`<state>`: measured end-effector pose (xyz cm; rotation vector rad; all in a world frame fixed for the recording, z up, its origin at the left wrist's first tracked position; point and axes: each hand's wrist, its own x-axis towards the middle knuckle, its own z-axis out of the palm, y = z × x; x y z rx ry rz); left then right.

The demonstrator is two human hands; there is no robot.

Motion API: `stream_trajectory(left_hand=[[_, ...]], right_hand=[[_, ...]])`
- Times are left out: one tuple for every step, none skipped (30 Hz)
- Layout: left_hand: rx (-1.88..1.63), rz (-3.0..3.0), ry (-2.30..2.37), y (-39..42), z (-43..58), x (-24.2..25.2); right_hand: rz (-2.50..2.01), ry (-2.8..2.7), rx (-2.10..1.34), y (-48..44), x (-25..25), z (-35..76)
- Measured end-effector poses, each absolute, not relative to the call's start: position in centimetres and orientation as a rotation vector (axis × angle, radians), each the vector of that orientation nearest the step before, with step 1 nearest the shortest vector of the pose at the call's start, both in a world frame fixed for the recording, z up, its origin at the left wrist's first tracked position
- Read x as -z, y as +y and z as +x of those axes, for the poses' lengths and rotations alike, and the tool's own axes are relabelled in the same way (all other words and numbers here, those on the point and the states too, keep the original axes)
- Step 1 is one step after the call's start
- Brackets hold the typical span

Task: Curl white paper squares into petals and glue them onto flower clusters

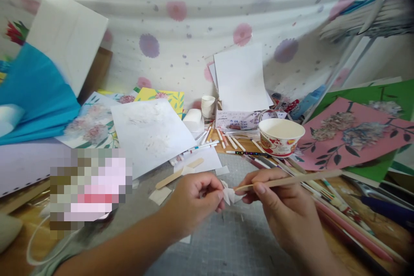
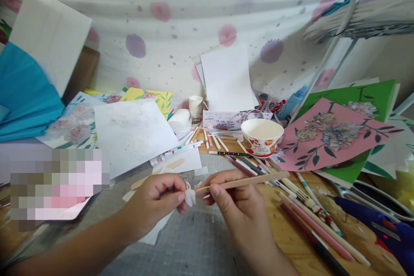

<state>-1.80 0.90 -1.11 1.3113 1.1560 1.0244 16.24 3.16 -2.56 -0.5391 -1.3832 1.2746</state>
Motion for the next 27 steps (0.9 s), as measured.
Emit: stream_trajectory(left_hand=[[-1.023,1.295,1.156,1.0,-1.8,1.1],[-1.021,1.282,1.161,1.1,-1.8,1.1],[-1.015,1.274,1.168,1.2,-1.9,1.2],[-1.009,1.271,1.172,1.2,-1.9,1.2],[-1.002,1.274,1.173,1.3,-1.9,1.2],[-0.993,1.282,1.173,1.4,-2.0,1.3],[-0.98,1.295,1.174,1.4,-2.0,1.4],[-0.963,1.315,1.181,1.5,-2.1,1.6],[-0.941,1.35,1.205,1.6,-2.2,1.8],[-0.913,1.407,1.251,1.7,-2.2,2.0],[-0.877,1.484,1.313,1.8,-2.3,2.2],[-0.833,1.577,1.379,1.9,-2.3,2.4],[-0.781,1.677,1.435,1.9,-2.4,2.6],[-0.723,1.769,1.47,2.0,-2.4,2.7],[-0.671,1.842,1.478,2.0,-2.5,2.7],[-0.638,1.895,1.47,2.0,-2.5,2.7],[-0.632,1.929,1.454,1.9,-2.6,2.7],[-0.661,1.943,1.429,1.9,-2.7,2.7],[-0.719,1.929,1.387,1.8,-2.7,2.7],[-0.798,1.882,1.322,1.8,-2.7,2.7],[-0.88,1.794,1.225,1.7,-2.7,2.8],[-0.951,1.669,1.099,1.7,-2.6,2.9],[-1.004,1.525,0.967,1.6,-2.5,2.9],[-1.037,1.384,0.852,1.6,-2.3,3.0],[-1.052,1.264,0.77,1.5,-2.1,3.0],[-1.054,1.175,0.725,1.5,-1.9,2.9],[-1.048,1.116,0.718,1.4,-1.7,2.8]], right_hand=[[-0.552,-1.299,-1.319,3.4,2.5,16.3],[-0.569,-1.219,-1.35,3.7,2.5,16.4],[-0.583,-1.144,-1.375,4.0,2.4,16.4],[-0.592,-1.079,-1.396,4.2,2.3,16.5],[-0.599,-1.03,-1.412,4.4,2.2,16.7],[-0.604,-0.997,-1.422,4.6,2.1,16.8],[-0.608,-0.978,-1.429,4.7,2.1,16.9],[-0.613,-0.967,-1.431,4.8,2.0,17.0],[-0.619,-0.963,-1.43,4.9,2.0,17.2],[-0.624,-0.962,-1.425,5.0,1.9,17.3],[-0.628,-0.962,-1.421,5.0,1.9,17.4],[-0.631,-0.961,-1.415,5.1,1.8,17.6],[-0.635,-0.959,-1.408,5.1,1.8,17.7],[-0.637,-0.957,-1.401,5.2,1.8,17.8],[-0.639,-0.958,-1.395,5.3,1.7,17.8],[-0.641,-0.96,-1.391,5.3,1.7,17.9],[-0.644,-0.963,-1.39,5.3,1.7,17.9],[-0.647,-0.97,-1.393,5.3,1.7,17.8],[-0.646,-0.98,-1.399,5.2,1.6,17.7],[-0.638,-0.991,-1.408,5.1,1.6,17.5],[-0.623,-1.003,-1.419,4.9,1.6,17.4],[-0.601,-1.016,-1.431,4.8,1.6,17.2],[-0.575,-1.033,-1.444,4.6,1.7,17.0],[-0.546,-1.053,-1.453,4.4,1.7,16.8],[-0.517,-1.079,-1.459,4.2,1.8,16.6],[-0.492,-1.113,-1.46,4.0,1.9,16.5],[-0.468,-1.15,-1.459,3.8,2.1,16.4]])
